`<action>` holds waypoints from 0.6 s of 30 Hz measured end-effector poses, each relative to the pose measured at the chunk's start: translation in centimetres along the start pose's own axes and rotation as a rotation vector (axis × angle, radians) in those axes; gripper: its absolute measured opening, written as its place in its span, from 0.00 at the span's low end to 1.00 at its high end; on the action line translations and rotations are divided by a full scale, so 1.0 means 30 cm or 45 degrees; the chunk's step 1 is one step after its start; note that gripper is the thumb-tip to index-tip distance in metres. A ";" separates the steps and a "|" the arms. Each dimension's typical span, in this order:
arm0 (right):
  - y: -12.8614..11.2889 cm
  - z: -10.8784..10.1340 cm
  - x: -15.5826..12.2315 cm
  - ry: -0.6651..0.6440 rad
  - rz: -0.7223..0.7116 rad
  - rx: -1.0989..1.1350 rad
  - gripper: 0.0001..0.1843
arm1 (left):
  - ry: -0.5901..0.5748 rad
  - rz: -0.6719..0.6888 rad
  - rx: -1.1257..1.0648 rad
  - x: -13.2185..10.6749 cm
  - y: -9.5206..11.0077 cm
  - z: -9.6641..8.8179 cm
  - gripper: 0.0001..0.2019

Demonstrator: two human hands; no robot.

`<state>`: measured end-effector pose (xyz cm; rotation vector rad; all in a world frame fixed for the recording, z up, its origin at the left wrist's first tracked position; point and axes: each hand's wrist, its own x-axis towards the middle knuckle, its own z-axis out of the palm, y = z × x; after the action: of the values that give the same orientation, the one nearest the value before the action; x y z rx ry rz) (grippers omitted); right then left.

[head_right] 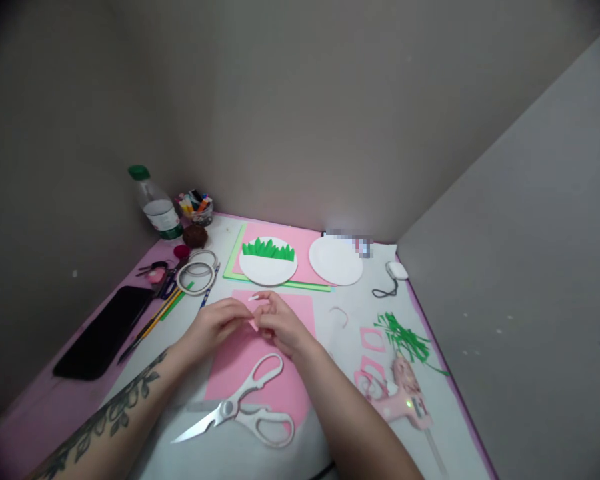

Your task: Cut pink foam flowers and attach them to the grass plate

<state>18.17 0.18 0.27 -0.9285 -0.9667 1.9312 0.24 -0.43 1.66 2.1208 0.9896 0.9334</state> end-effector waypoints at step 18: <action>0.014 0.030 -0.004 0.502 -0.532 -0.652 0.06 | 0.287 -0.924 -0.791 0.022 0.034 0.038 0.13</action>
<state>17.35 -0.36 0.35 -1.2189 -1.3131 1.1142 1.87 -0.70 2.02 1.0397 1.2494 0.9367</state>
